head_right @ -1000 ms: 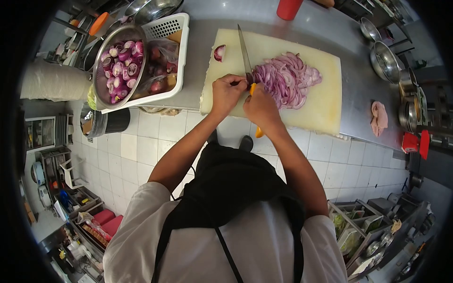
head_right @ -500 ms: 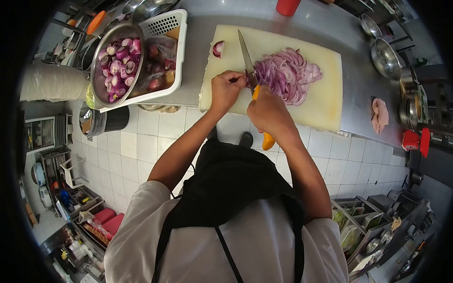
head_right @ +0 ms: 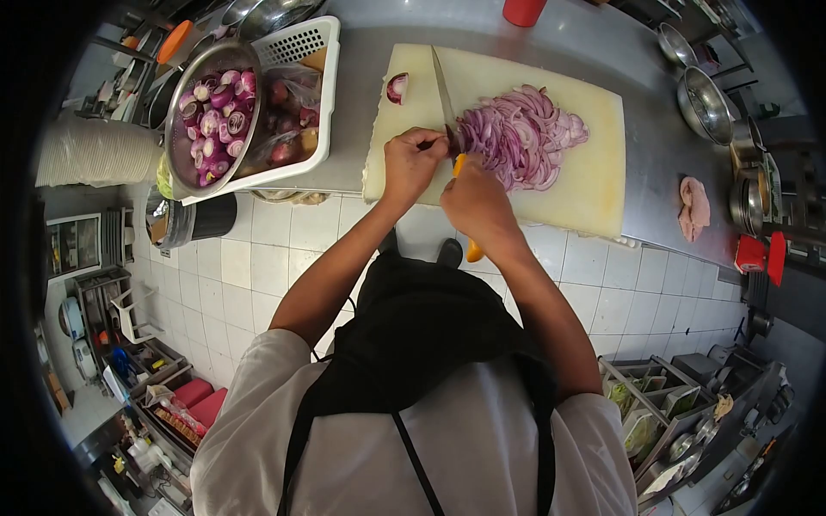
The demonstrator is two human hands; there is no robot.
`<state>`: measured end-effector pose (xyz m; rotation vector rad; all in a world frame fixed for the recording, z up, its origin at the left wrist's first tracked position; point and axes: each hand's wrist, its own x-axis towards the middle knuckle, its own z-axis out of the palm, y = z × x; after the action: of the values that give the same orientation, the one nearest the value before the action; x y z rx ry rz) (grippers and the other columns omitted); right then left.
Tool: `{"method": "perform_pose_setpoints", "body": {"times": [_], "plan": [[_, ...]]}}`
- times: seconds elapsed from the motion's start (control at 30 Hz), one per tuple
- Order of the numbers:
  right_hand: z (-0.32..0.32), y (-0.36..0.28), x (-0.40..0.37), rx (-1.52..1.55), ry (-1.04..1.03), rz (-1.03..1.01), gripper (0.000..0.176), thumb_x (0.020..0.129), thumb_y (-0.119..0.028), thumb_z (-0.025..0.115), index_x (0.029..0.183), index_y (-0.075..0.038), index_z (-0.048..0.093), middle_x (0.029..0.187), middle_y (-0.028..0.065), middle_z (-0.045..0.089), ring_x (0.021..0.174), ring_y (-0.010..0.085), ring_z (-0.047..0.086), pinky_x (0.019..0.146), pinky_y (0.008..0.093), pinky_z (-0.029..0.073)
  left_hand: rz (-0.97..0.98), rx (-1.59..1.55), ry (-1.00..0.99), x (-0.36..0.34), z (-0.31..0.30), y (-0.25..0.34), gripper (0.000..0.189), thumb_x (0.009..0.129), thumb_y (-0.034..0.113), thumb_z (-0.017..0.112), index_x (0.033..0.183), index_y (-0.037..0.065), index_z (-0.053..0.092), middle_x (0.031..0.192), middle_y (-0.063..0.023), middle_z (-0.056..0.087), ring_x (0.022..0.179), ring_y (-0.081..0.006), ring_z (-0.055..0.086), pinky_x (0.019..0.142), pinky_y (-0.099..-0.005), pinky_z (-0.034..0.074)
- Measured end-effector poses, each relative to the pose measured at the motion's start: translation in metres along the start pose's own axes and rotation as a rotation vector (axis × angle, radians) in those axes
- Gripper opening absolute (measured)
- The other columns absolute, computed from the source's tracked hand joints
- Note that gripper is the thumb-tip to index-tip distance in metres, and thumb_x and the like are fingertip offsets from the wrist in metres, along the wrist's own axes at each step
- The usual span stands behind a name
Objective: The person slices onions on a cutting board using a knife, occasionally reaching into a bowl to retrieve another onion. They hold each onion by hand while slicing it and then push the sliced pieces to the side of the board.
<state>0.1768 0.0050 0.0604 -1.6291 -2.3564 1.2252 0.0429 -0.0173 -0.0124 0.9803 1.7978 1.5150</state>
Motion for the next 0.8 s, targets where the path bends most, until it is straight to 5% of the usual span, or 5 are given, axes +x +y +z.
{"method": "perform_pose_setpoints", "body": {"times": [0.2,0.3,0.43,0.67,0.8], "plan": [[0.009,0.005,0.005,0.006,0.027,0.013,0.036,0.094,-0.011,0.057,0.117,0.013,0.046,0.096,0.0379,0.069,0.096,0.0527,0.069,0.088,0.0570,0.054,0.029,0.044,0.040,0.001,0.002,-0.001,0.018,0.086,0.010,0.074,0.097,-0.003,0.080,0.089,-0.0127,0.079,0.079,-0.0160,0.074,0.077,-0.0295,0.058],[0.033,0.032,0.023,-0.095,0.224,-0.236,0.033,0.098,-0.013,0.054,0.119,0.011,0.045,0.079,0.0256,0.069,0.056,0.0364,0.069,0.054,0.0466,0.055,0.028,0.051,0.038,0.000,0.004,-0.001,0.018,0.086,0.010,0.075,0.097,-0.003,0.080,0.090,-0.0128,0.079,0.079,-0.0160,0.074,0.077,-0.0293,0.058],[0.006,0.021,0.026,0.061,0.064,-0.013,0.039,0.097,-0.017,0.058,0.122,0.011,0.048,0.096,0.0372,0.069,0.096,0.0537,0.068,0.087,0.0578,0.054,0.064,0.062,0.031,0.003,0.009,-0.004,0.017,0.086,0.010,0.076,0.097,-0.002,0.080,0.092,-0.0124,0.079,0.079,-0.0161,0.073,0.077,-0.0299,0.057],[-0.025,-0.006,-0.001,0.038,0.184,-0.022,0.036,0.099,-0.020,0.057,0.120,0.009,0.051,0.098,0.0364,0.069,0.096,0.0543,0.067,0.087,0.0580,0.053,0.220,0.152,0.073,0.004,0.001,-0.001,0.016,0.084,0.008,0.078,0.098,-0.001,0.078,0.088,-0.0164,0.072,0.075,-0.0278,0.071,0.070,-0.0367,0.057],[-0.010,0.002,-0.009,0.082,0.199,-0.100,0.037,0.099,-0.021,0.057,0.121,0.008,0.051,0.097,0.0363,0.069,0.095,0.0540,0.068,0.087,0.0577,0.053,0.332,0.261,0.215,0.035,-0.026,0.014,0.025,0.086,0.006,0.074,0.110,-0.001,0.075,0.100,-0.0181,0.072,0.081,-0.0303,0.071,0.072,-0.0389,0.057]]}}
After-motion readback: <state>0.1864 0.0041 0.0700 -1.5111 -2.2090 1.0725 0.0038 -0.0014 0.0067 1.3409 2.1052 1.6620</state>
